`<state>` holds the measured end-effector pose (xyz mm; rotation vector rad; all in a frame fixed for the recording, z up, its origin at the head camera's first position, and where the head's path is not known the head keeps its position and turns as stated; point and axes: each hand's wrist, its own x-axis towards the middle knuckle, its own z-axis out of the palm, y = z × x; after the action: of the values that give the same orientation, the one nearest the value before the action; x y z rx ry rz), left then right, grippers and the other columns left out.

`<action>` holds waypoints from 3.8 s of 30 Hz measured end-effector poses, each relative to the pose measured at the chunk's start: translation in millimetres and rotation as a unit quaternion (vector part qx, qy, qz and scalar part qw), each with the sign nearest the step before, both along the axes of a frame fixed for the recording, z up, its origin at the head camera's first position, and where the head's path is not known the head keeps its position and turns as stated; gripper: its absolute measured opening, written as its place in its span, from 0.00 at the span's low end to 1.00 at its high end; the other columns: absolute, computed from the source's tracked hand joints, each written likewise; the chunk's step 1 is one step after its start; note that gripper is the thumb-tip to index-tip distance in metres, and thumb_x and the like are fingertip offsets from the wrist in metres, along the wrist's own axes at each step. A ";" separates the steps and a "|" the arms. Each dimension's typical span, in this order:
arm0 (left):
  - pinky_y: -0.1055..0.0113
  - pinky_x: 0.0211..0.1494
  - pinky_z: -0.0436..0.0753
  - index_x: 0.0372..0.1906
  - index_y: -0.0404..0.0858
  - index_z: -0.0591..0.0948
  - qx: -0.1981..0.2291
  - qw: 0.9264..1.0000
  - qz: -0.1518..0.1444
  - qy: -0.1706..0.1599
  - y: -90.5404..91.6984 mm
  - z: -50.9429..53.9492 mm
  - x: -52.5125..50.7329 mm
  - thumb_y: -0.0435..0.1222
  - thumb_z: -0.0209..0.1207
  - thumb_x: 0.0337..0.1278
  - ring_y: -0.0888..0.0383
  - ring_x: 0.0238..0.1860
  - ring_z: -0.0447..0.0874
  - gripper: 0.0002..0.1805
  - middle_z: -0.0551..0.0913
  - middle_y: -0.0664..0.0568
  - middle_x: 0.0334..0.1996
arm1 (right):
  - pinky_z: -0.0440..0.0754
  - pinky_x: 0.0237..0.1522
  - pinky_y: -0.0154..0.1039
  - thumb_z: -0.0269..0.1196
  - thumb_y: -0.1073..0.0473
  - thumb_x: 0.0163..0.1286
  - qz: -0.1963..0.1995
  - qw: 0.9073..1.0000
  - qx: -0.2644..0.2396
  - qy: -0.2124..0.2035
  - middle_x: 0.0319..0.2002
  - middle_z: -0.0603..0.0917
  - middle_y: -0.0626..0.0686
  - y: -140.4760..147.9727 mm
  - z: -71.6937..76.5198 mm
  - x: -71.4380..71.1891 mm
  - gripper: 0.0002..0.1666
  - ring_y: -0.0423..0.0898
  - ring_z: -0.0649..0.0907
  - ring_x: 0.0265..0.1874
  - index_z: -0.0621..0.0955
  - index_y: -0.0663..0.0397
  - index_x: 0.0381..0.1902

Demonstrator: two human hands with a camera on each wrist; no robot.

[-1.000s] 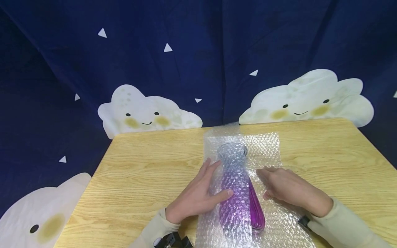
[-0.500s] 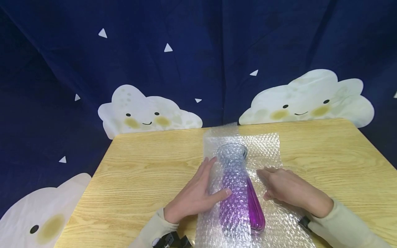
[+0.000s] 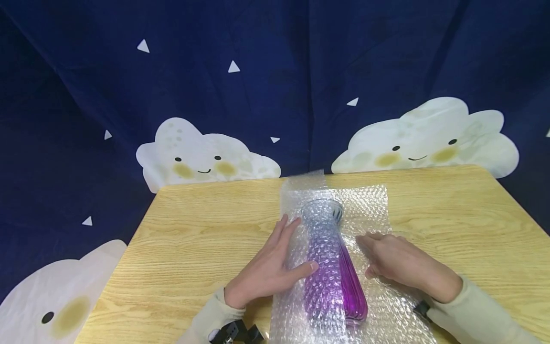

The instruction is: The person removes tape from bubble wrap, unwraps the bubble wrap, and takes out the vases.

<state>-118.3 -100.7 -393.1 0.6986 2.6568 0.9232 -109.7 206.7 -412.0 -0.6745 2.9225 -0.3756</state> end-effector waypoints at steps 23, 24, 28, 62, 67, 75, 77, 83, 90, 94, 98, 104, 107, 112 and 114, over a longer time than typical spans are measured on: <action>0.23 0.74 0.59 0.82 0.69 0.48 -0.005 1.000 -0.010 -0.009 -9.4 2.5 -3.8 0.69 0.56 0.62 0.39 0.86 0.34 0.48 0.30 0.52 0.86 | 0.88 0.50 0.58 0.80 0.50 0.50 0.002 1.000 -0.008 0.001 0.59 0.85 0.68 0.1 -0.8 0.3 0.48 0.56 0.89 0.37 0.76 0.62 0.67; 0.23 0.74 0.59 0.83 0.68 0.48 -0.007 1.000 -0.012 -0.009 -9.6 2.5 -4.0 0.69 0.56 0.63 0.39 0.86 0.34 0.48 0.30 0.52 0.86 | 0.89 0.49 0.58 0.80 0.50 0.50 0.002 1.000 -0.008 0.000 0.59 0.85 0.67 0.3 -0.9 0.0 0.48 0.54 0.89 0.35 0.76 0.62 0.67; 0.25 0.76 0.57 0.83 0.65 0.50 -0.013 1.000 -0.017 -0.007 -10.6 3.1 -4.0 0.70 0.55 0.63 0.41 0.86 0.33 0.48 0.31 0.52 0.86 | 0.88 0.52 0.60 0.79 0.49 0.51 -0.001 1.000 -0.005 -0.005 0.60 0.84 0.68 0.6 -0.5 -0.4 0.50 0.58 0.90 0.39 0.75 0.63 0.69; 0.32 0.77 0.65 0.85 0.51 0.48 -0.023 0.999 0.017 -0.017 -11.1 0.0 -9.1 0.71 0.51 0.65 0.33 0.81 0.55 0.53 0.38 0.41 0.86 | 0.87 0.31 0.38 0.80 0.50 0.50 0.008 1.000 -0.004 0.003 0.41 0.87 0.50 -1.7 0.4 -1.1 0.38 0.34 0.77 0.23 0.80 0.54 0.57; 0.33 0.76 0.66 0.85 0.53 0.48 -0.026 0.999 0.023 -0.028 -10.9 -2.2 -9.6 0.72 0.54 0.62 0.33 0.80 0.57 0.55 0.38 0.42 0.86 | 0.87 0.32 0.40 0.80 0.50 0.50 0.009 1.000 -0.003 0.003 0.43 0.88 0.53 -0.8 -0.6 -1.3 0.40 0.35 0.78 0.23 0.79 0.56 0.59; 0.33 0.77 0.66 0.85 0.53 0.48 -0.025 0.999 0.026 -0.028 -13.2 -5.1 -8.7 0.72 0.55 0.61 0.33 0.81 0.56 0.55 0.38 0.41 0.86 | 0.80 0.27 0.33 0.80 0.49 0.51 0.013 1.000 -0.008 0.014 0.34 0.83 0.44 -2.8 -0.1 -0.2 0.30 0.33 0.74 0.21 0.80 0.50 0.49; 0.33 0.77 0.65 0.85 0.53 0.49 -0.023 0.999 0.028 -0.027 -14.5 -6.4 -7.8 0.72 0.55 0.61 0.34 0.82 0.54 0.55 0.38 0.42 0.86 | 0.82 0.27 0.34 0.80 0.50 0.51 0.015 1.000 -0.009 0.018 0.34 0.84 0.45 -2.6 -0.2 -0.9 0.30 0.34 0.75 0.21 0.80 0.51 0.49; 0.33 0.77 0.65 0.85 0.54 0.50 -0.014 0.999 0.028 -0.024 -16.3 -9.5 -6.7 0.72 0.55 0.61 0.35 0.82 0.53 0.54 0.38 0.42 0.86 | 0.80 0.26 0.32 0.80 0.52 0.50 0.013 1.000 -0.008 0.015 0.33 0.83 0.45 -3.5 0.9 -1.3 0.31 0.34 0.74 0.21 0.81 0.52 0.50; 0.32 0.76 0.65 0.84 0.58 0.49 -0.005 1.000 0.024 -0.015 -18.2 -13.0 -4.8 0.70 0.56 0.63 0.36 0.84 0.48 0.52 0.37 0.41 0.86 | 0.84 0.29 0.35 0.80 0.52 0.49 0.014 1.000 -0.008 0.016 0.35 0.85 0.48 -4.0 2.3 -1.9 0.33 0.37 0.78 0.24 0.81 0.54 0.52; 0.30 0.77 0.63 0.84 0.60 0.50 0.000 1.000 0.016 -0.014 -18.6 -15.4 -4.3 0.68 0.56 0.64 0.38 0.85 0.42 0.49 0.36 0.42 0.86 | 0.85 0.30 0.37 0.80 0.52 0.50 0.012 1.000 -0.007 0.021 0.37 0.86 0.50 -3.0 2.1 -1.8 0.34 0.38 0.79 0.24 0.81 0.55 0.54; 0.30 0.78 0.61 0.84 0.61 0.51 -0.004 1.000 0.013 -0.020 -20.0 -17.0 -3.0 0.67 0.56 0.65 0.40 0.86 0.38 0.48 0.34 0.44 0.86 | 0.86 0.30 0.37 0.80 0.52 0.49 0.012 1.000 -0.006 0.019 0.39 0.87 0.51 -2.8 1.0 -0.9 0.37 0.36 0.78 0.24 0.81 0.56 0.56; 0.29 0.78 0.58 0.84 0.61 0.50 -0.005 1.000 0.009 -0.022 -21.0 -17.9 -1.8 0.64 0.56 0.64 0.41 0.86 0.35 0.48 0.32 0.45 0.86 | 0.89 0.36 0.43 0.80 0.52 0.50 0.002 1.000 -0.007 0.004 0.44 0.89 0.57 -2.4 1.4 -1.5 0.37 0.40 0.82 0.26 0.81 0.56 0.57; 0.28 0.78 0.58 0.84 0.62 0.49 -0.003 1.000 0.010 -0.021 -20.8 -17.0 -0.9 0.63 0.57 0.64 0.42 0.86 0.34 0.48 0.32 0.46 0.86 | 0.87 0.33 0.39 0.80 0.53 0.51 -0.004 1.000 -0.004 -0.001 0.39 0.87 0.51 -3.5 2.9 -1.2 0.31 0.39 0.80 0.24 0.81 0.53 0.51; 0.25 0.77 0.55 0.83 0.68 0.48 0.002 1.000 0.010 -0.018 -20.3 -15.1 0.3 0.61 0.58 0.64 0.41 0.86 0.32 0.47 0.30 0.49 0.86 | 0.84 0.30 0.35 0.80 0.53 0.51 -0.006 1.000 -0.003 -0.003 0.36 0.85 0.48 -4.1 3.4 -0.9 0.30 0.35 0.76 0.23 0.81 0.52 0.51; 0.25 0.77 0.53 0.82 0.69 0.48 0.001 1.000 0.011 -0.016 -20.3 -14.8 0.6 0.60 0.58 0.64 0.41 0.86 0.31 0.46 0.31 0.50 0.86 | 0.87 0.33 0.39 0.80 0.52 0.51 -0.005 1.000 -0.003 0.002 0.39 0.88 0.52 -3.6 3.2 -1.1 0.33 0.38 0.80 0.24 0.81 0.54 0.54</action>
<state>-117.7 -121.0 -407.9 0.6518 2.6408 0.9343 -110.8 203.1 -408.8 -0.6627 2.9302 -0.3833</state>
